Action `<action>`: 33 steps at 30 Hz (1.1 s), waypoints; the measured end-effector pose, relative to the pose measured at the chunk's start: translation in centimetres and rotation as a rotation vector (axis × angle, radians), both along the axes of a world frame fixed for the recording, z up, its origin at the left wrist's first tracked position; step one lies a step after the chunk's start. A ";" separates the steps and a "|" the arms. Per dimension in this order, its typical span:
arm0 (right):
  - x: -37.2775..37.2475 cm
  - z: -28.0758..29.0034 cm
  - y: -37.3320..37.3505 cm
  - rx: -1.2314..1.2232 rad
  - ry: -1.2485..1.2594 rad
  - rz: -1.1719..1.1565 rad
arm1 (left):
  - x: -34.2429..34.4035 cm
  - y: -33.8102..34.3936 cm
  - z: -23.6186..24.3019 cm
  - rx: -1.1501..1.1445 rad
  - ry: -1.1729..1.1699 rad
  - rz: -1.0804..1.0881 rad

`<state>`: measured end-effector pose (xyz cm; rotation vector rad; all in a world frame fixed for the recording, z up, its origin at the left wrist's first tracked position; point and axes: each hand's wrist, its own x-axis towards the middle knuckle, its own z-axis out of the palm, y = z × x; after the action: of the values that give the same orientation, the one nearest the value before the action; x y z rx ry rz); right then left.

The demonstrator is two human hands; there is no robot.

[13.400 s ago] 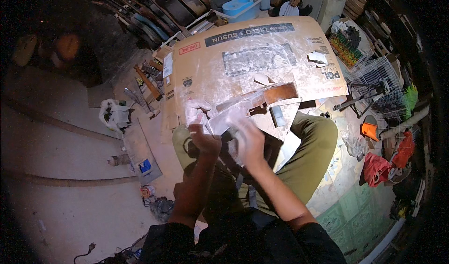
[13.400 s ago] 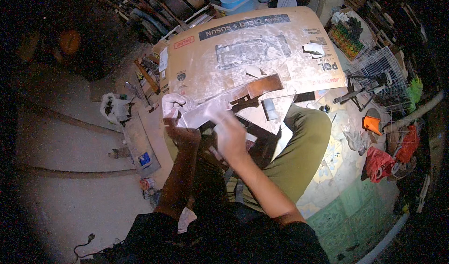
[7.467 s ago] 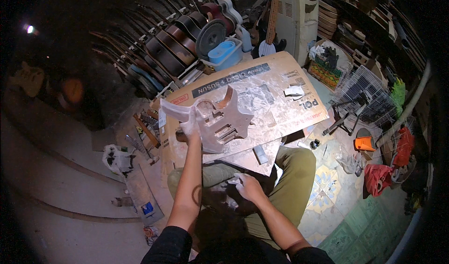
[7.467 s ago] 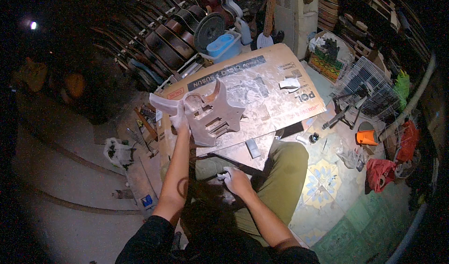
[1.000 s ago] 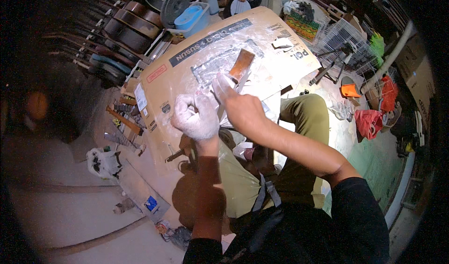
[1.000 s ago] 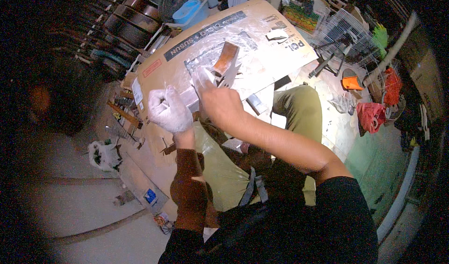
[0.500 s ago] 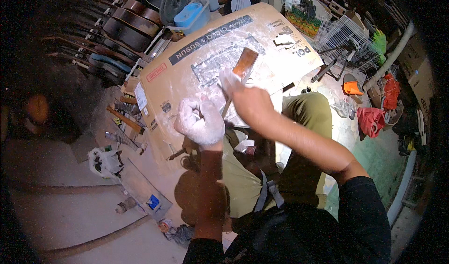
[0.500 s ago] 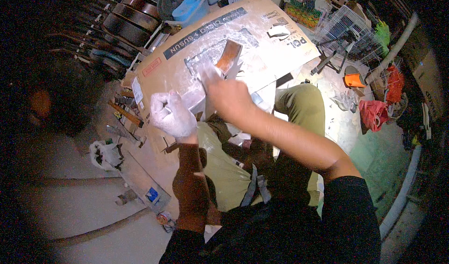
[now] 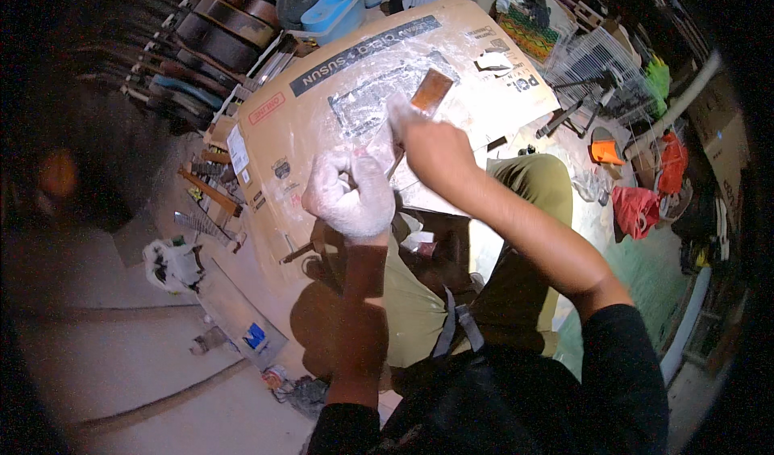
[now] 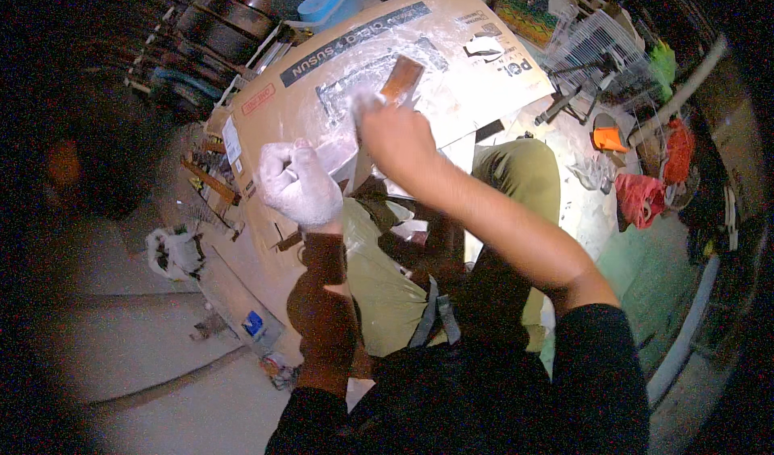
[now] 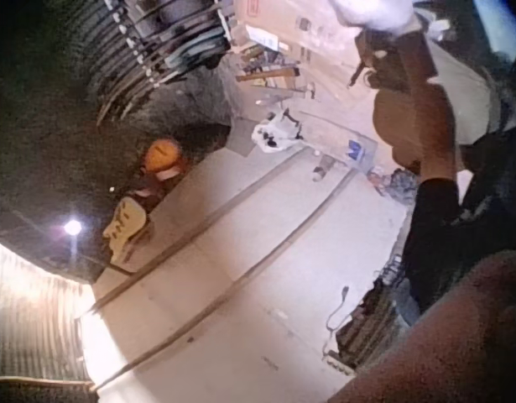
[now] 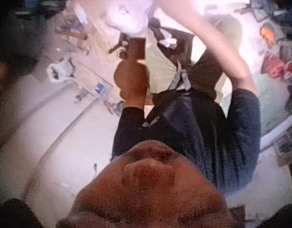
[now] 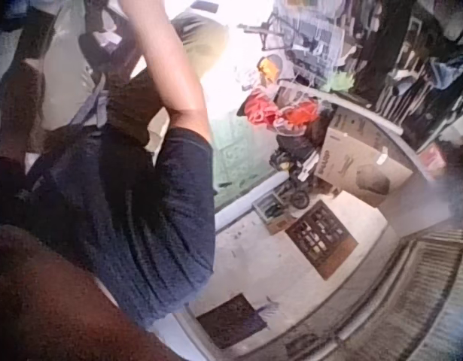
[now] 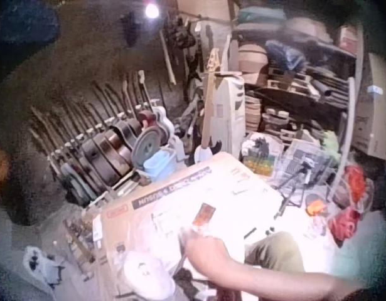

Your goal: The person sands the surface of a wooden guitar body while holding it over a cardboard box.

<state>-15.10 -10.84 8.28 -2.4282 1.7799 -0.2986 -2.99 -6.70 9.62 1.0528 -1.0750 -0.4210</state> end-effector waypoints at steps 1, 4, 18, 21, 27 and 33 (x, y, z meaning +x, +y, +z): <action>-0.1 0.3 -1.0 0.075 0.006 -0.007 | 0.1 0.3 0.4 0.047 -0.044 -0.001; 0.7 -0.4 2.8 -0.164 0.012 0.046 | 0.2 0.7 0.5 0.046 -0.007 -0.027; 1.3 -0.3 2.7 -0.120 -0.013 0.035 | 1.1 0.1 0.7 0.016 -0.072 -0.011; 0.0 0.0 -0.4 -0.021 -0.085 -0.006 | 0.6 -0.2 0.5 0.009 -0.170 0.008; -0.9 -1.7 -1.3 0.004 -0.043 -0.044 | 0.5 0.0 0.5 0.080 -0.141 0.025; -2.3 -0.4 -0.9 -0.033 -0.182 -0.015 | 0.5 -0.1 0.5 0.036 -0.136 0.016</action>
<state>-17.44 -11.76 7.84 -2.3253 1.7292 -0.5365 -2.52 -6.76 10.08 1.1342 -1.1819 -0.3610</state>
